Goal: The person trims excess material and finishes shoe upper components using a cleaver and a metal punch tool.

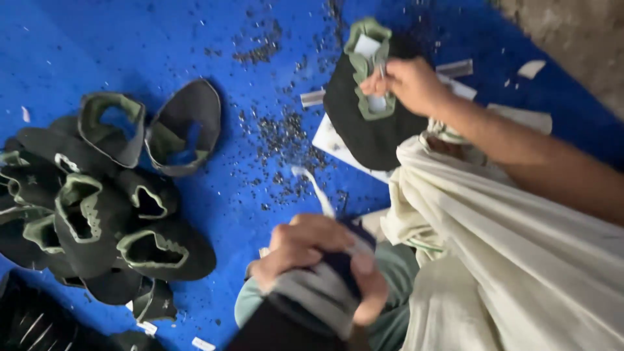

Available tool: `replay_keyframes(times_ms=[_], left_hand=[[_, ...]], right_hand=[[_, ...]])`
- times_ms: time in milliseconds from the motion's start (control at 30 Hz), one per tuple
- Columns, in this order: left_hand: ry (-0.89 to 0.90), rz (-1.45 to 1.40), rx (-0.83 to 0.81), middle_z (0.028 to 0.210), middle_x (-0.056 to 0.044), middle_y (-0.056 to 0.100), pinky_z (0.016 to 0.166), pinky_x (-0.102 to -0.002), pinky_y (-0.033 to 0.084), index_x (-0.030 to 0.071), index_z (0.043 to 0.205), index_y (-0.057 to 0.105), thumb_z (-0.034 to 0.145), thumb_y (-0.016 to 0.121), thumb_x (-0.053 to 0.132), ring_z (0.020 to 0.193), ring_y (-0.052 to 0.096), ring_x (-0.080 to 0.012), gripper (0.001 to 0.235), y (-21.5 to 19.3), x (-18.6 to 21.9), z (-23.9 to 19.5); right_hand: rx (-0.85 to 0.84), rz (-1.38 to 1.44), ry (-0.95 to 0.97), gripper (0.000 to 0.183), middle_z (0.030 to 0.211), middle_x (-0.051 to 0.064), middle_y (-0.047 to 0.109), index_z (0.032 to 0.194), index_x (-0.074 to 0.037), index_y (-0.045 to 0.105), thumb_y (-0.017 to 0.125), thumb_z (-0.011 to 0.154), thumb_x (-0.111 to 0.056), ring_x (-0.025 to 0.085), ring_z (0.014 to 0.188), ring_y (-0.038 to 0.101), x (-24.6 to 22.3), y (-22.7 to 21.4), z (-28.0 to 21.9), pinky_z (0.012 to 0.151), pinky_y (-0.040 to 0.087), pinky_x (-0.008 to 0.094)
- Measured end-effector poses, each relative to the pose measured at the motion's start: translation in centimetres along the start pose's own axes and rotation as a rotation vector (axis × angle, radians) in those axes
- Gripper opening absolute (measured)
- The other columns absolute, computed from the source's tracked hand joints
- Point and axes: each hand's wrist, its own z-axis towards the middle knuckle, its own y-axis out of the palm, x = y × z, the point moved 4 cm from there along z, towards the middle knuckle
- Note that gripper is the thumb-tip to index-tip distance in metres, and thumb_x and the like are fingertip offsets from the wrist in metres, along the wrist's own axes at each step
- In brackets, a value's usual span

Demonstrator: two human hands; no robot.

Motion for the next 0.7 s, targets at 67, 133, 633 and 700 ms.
replay_keyframes(times_ms=[67,133,633,700], left_hand=[[-0.031,0.075,-0.057,0.08,-0.009,0.058,0.059,-0.033,0.05,0.007,0.1,0.045,0.074,0.075,0.006,0.064,0.059,-0.0213,0.04,-0.2,-5.8,-2.5],[-0.084,0.162,-0.112,0.081,-0.01,0.06,0.062,-0.034,0.051,0.005,0.101,0.047,0.074,0.076,0.009,0.066,0.061,-0.023,0.04,-0.5,-10.6,-5.1],[-0.116,0.409,-0.006,0.076,-0.007,0.06,0.07,-0.034,0.05,0.008,0.097,0.043,0.071,0.075,0.014,0.069,0.062,-0.018,0.042,-0.6,-7.5,-3.4],[-0.348,0.504,-0.169,0.08,-0.011,0.066,0.068,-0.037,0.054,0.002,0.101,0.053,0.065,0.083,0.016,0.069,0.065,-0.0223,0.049,-0.3,-14.2,-5.5]], right_hand=[[0.002,-0.174,-0.141,0.013,0.115,0.017,0.076,0.112,0.003,0.066,0.057,0.105,-0.003,0.022,0.108,0.075,-1.5,0.3,-1.1,0.09,0.061,0.034],[0.0,-0.337,-0.26,0.018,0.112,0.016,0.076,0.117,0.002,0.07,0.06,0.103,-0.003,0.021,0.106,0.074,-1.8,0.7,-2.1,0.089,0.059,0.035],[0.061,0.118,-0.02,0.018,0.111,0.016,0.075,0.109,0.006,0.064,0.05,0.107,-0.005,0.023,0.103,0.075,-0.5,-0.3,0.8,0.089,0.06,0.034],[0.113,-0.292,-0.225,0.025,0.108,0.018,0.076,0.115,0.005,0.07,0.051,0.101,-0.002,0.025,0.096,0.075,-1.9,0.3,-0.2,0.083,0.06,0.035]])
